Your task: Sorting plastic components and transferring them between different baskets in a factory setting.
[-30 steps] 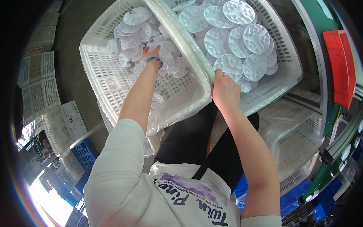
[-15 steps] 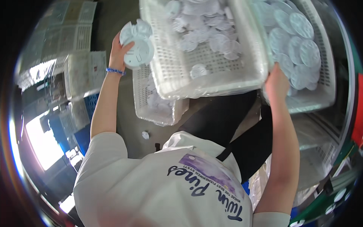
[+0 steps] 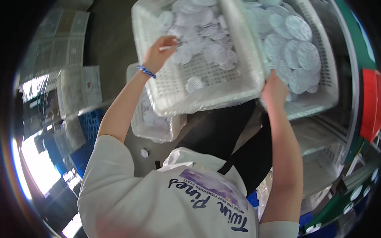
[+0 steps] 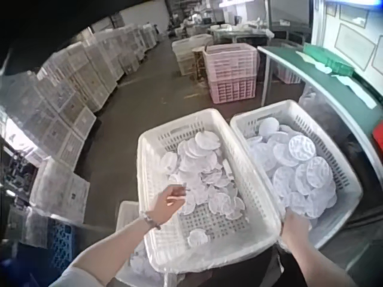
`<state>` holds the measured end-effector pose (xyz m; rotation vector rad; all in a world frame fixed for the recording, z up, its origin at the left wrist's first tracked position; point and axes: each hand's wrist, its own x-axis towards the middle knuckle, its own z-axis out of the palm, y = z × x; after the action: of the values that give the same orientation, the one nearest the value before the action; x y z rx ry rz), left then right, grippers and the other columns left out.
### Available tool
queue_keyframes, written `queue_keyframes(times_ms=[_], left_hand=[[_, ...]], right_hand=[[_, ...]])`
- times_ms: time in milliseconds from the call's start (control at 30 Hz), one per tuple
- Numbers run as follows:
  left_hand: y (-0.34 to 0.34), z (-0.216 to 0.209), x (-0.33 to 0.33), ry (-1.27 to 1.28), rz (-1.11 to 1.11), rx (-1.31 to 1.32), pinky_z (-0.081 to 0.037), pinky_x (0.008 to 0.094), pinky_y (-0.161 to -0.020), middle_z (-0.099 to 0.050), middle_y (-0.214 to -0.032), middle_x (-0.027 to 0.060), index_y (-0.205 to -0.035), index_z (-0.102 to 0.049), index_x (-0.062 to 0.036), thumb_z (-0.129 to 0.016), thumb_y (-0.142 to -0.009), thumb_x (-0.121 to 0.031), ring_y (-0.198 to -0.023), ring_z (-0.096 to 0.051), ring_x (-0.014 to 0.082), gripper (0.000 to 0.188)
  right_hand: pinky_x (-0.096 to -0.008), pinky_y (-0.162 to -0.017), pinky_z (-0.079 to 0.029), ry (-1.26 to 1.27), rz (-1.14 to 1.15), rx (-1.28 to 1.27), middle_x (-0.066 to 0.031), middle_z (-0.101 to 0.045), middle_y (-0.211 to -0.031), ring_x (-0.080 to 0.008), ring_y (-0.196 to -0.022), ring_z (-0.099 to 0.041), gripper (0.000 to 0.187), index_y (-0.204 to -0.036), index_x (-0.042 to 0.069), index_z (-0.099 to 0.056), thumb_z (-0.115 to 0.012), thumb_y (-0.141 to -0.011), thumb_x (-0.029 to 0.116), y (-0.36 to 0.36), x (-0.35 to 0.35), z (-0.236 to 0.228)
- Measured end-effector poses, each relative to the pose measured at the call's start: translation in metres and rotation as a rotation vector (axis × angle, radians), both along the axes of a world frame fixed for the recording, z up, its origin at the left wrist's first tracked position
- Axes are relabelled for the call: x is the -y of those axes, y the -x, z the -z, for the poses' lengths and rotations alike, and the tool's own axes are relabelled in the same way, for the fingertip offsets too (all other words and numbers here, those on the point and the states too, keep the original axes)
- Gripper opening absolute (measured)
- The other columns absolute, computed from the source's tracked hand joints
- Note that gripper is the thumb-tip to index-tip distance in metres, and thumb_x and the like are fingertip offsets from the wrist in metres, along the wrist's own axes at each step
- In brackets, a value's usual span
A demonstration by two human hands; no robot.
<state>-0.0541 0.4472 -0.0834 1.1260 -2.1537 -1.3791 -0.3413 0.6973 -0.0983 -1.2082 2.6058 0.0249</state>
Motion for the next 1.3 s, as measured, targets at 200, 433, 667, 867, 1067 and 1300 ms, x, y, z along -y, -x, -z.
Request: queue_keyframes(times_ms=[200, 433, 667, 867, 1067, 1300], left_hand=[[0.085, 0.179, 0.012, 0.004, 0.197, 0.415, -0.046, 0.0376, -0.09, -0.053, -0.121, 0.0172, -0.125, -0.048, -0.0068, -0.073, -0.069, -0.04, -0.11, -0.053, 0.0305, 0.07], [0.165, 0.198, -0.034, 0.209, 0.102, 0.682, -0.044, 0.0415, -0.092, -0.043, -0.131, 0.0218, -0.13, -0.044, -0.0106, -0.077, -0.062, -0.043, -0.113, -0.05, 0.0356, 0.082], [0.132, 0.242, -0.038, -0.071, 0.233, 0.638, -0.049, 0.0371, -0.082, -0.062, -0.105, 0.0153, -0.112, -0.06, -0.0089, -0.078, -0.062, -0.034, -0.088, -0.062, 0.0264, 0.059], [0.094, 0.177, -0.025, -0.411, 0.112, 0.187, -0.046, 0.0238, -0.072, -0.063, -0.089, 0.0003, -0.105, -0.065, -0.007, -0.067, -0.076, -0.011, -0.078, -0.057, 0.0091, 0.029], [-0.048, -0.027, 0.0, -0.153, -0.047, -0.027, -0.046, 0.0248, -0.079, -0.061, -0.098, 0.0016, -0.105, -0.061, -0.0041, -0.057, -0.077, 0.0, -0.089, -0.056, 0.01, 0.029], [-0.222, -0.044, -0.029, 0.084, -0.073, 0.633, -0.045, 0.0283, -0.085, -0.062, -0.101, 0.0045, -0.112, -0.058, -0.0066, -0.06, -0.077, -0.003, -0.096, -0.056, 0.0139, 0.035]], right_hand=[[-0.0506, -0.067, -0.046, 0.088, 0.03, 0.098, -0.0206, -0.063, -0.081, -0.0395, -0.079, -0.062, 0.027, -0.103, 0.001, -0.05, -0.056, -0.08, 0.013, 0.0, 0.0, -0.007], [-0.0458, -0.062, -0.047, 0.15, 0.053, 0.118, -0.0151, -0.063, -0.082, -0.0345, -0.076, -0.063, 0.029, -0.102, 0.003, -0.051, -0.063, -0.078, 0.013, 0.007, -0.007, -0.002], [-0.0441, -0.062, -0.049, 0.152, 0.03, 0.108, -0.013, -0.062, -0.08, -0.0323, -0.075, -0.063, 0.022, -0.09, 0.004, -0.048, -0.062, -0.075, 0.011, 0.002, 0.001, -0.004], [-0.0488, -0.063, -0.046, 0.171, 0.013, 0.086, -0.0181, -0.063, -0.078, -0.0375, -0.075, -0.062, 0.023, -0.096, 0.003, -0.049, -0.06, -0.079, 0.015, 0.001, -0.002, 0.004], [-0.0517, -0.067, -0.046, 0.148, 0.009, 0.031, -0.0211, -0.063, -0.079, -0.0409, -0.08, -0.062, 0.022, -0.098, 0.002, -0.049, -0.055, -0.081, 0.015, 0.004, -0.009, 0.003], [-0.0515, -0.07, -0.045, 0.159, -0.046, 0.013, -0.0216, -0.064, -0.087, -0.0408, -0.085, -0.061, 0.028, -0.107, 0.005, -0.05, -0.056, -0.081, 0.013, -0.002, -0.005, -0.001]])
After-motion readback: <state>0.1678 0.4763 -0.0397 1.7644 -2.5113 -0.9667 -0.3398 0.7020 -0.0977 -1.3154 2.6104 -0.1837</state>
